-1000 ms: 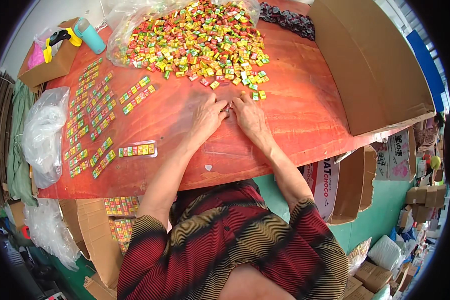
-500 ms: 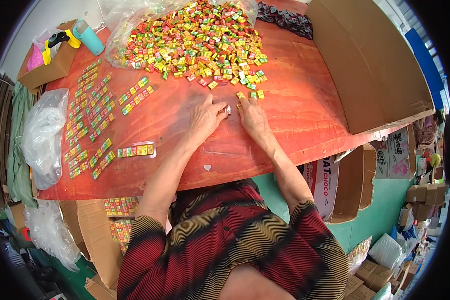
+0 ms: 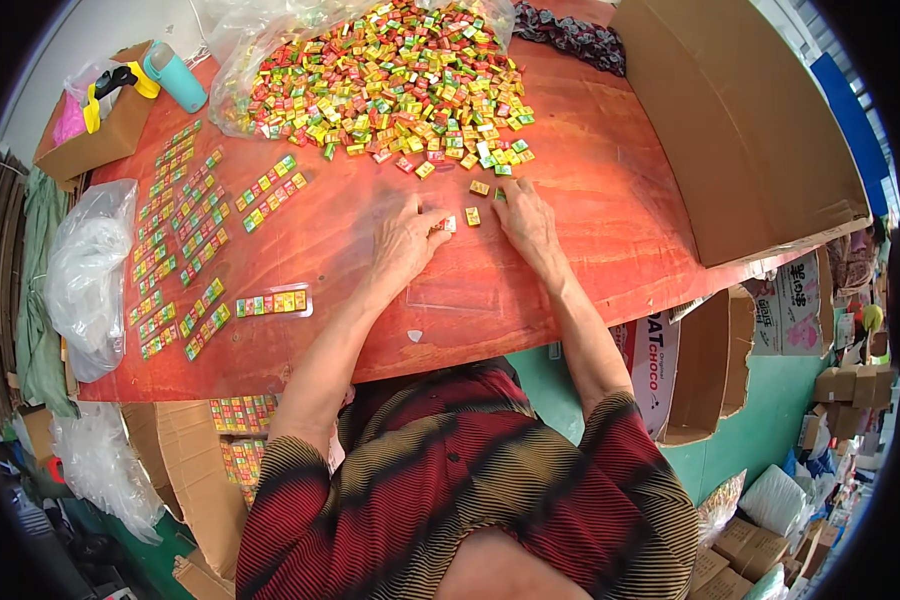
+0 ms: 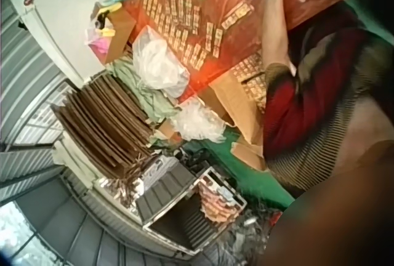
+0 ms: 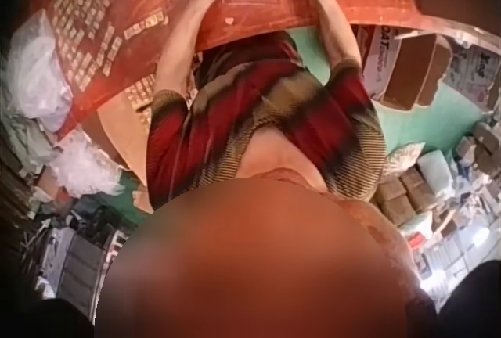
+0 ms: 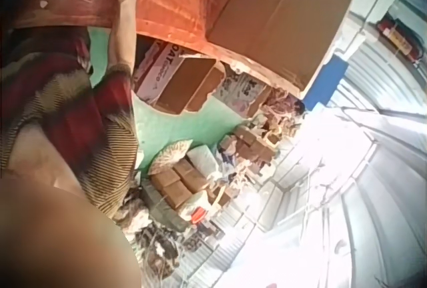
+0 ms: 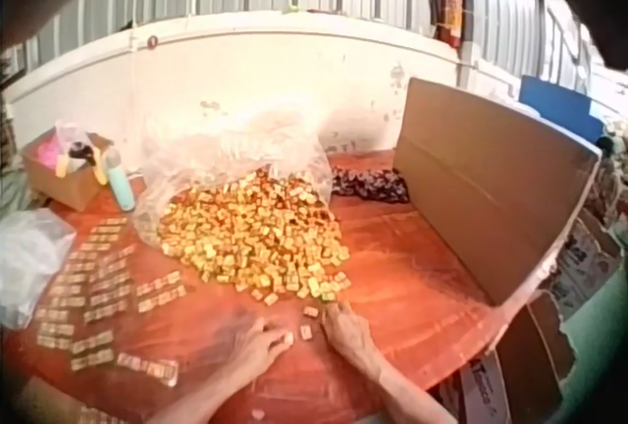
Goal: Sorting small rectangular items into rows on a table and then packing them into cardboard boxes.
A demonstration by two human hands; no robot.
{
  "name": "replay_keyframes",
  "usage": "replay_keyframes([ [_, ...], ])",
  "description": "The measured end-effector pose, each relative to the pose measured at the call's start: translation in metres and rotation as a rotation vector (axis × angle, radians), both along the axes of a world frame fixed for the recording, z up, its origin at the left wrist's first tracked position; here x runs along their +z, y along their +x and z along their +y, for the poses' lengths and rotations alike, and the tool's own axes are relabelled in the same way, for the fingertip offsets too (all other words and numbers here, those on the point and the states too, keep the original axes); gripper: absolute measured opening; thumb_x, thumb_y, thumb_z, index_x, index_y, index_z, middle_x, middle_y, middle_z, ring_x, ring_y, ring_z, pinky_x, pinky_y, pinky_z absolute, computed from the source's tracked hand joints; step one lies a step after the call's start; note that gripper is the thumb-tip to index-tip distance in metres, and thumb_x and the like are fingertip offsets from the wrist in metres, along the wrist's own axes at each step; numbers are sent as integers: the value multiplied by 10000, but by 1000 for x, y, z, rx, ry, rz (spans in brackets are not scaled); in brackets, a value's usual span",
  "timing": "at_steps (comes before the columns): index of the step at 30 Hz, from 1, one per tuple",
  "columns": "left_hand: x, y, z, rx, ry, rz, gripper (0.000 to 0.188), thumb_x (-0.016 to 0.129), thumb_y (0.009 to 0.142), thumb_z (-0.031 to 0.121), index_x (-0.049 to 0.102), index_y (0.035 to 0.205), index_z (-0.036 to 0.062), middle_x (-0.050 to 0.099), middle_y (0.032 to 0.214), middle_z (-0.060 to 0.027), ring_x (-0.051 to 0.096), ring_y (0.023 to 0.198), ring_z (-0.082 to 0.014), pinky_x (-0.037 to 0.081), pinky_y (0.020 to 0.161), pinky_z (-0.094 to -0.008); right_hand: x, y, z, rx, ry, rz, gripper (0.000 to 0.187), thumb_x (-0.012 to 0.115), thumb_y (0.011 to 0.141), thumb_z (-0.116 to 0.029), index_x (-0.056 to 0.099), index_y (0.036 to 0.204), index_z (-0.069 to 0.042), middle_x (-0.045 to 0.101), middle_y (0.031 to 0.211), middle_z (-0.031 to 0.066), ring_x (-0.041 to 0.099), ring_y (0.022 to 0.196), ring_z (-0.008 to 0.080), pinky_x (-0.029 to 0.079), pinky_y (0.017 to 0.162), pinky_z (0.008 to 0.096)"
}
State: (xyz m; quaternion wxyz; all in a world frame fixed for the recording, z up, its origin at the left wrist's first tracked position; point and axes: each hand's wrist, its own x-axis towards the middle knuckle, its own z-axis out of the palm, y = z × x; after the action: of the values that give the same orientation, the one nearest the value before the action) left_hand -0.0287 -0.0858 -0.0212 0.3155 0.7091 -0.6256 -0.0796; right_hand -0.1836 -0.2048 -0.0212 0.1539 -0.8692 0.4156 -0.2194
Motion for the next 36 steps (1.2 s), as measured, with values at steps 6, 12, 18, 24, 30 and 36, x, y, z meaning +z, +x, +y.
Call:
replay_keyframes([
  [6, 2, 6, 10, 62, -2, -27, 284, 686, 678, 202, 641, 955, 156, 489, 865, -116, 555, 776, -304, 443, 642, -399, 15, 15, 31, 256, -63, -132, 241, 608, 724, -150, 537, 926, -38, 522, 873, 179, 545, 788, 350, 469, 655, 395],
  [12, 6, 11, 17, 91, 107, 16, 296, 690, 679, 194, 637, 963, 132, 499, 903, -128, 538, 831, -306, 447, 699, -379, 11, 21, 30, 260, -46, -164, 252, 592, 724, -122, 554, 963, -48, 526, 936, 150, 542, 817, 316, 465, 691, 373],
  [18, 10, 12, 14, 53, 129, 11, 290, 686, 681, 203, 640, 960, 137, 495, 887, -116, 539, 833, -296, 446, 702, -383, 5, 12, -8, 362, -162, -91, 260, 517, 769, -38, 562, 1023, -67, 550, 1005, 128, 552, 883, 307, 458, 706, 377],
  [24, 6, 20, 9, -13, 105, -14, 301, 681, 687, 204, 635, 980, 149, 499, 898, -105, 547, 839, -291, 447, 695, -391, 11, -5, 6, 234, 143, 88, 226, 554, 755, -81, 548, 977, -37, 564, 921, 167, 544, 857, 341, 444, 692, 398],
  [30, 10, 16, 5, -23, 112, -41, 382, 674, 696, 205, 584, 1062, 142, 499, 924, -100, 547, 848, -295, 447, 699, -401, 6, -2, 10, 375, 220, -40, 333, 603, 709, -106, 500, 1015, -22, 536, 888, 197, 537, 850, 363, 448, 701, 416],
  [36, 11, 17, 10, -24, 71, -12, 418, 680, 688, 193, 559, 1076, 97, 491, 929, -98, 540, 828, -302, 442, 704, -403, 18, -2, 23, 347, 68, -24, 572, 660, 694, -136, 417, 1203, -49, 484, 1043, 140, 523, 923, 319, 440, 760, 368],
])
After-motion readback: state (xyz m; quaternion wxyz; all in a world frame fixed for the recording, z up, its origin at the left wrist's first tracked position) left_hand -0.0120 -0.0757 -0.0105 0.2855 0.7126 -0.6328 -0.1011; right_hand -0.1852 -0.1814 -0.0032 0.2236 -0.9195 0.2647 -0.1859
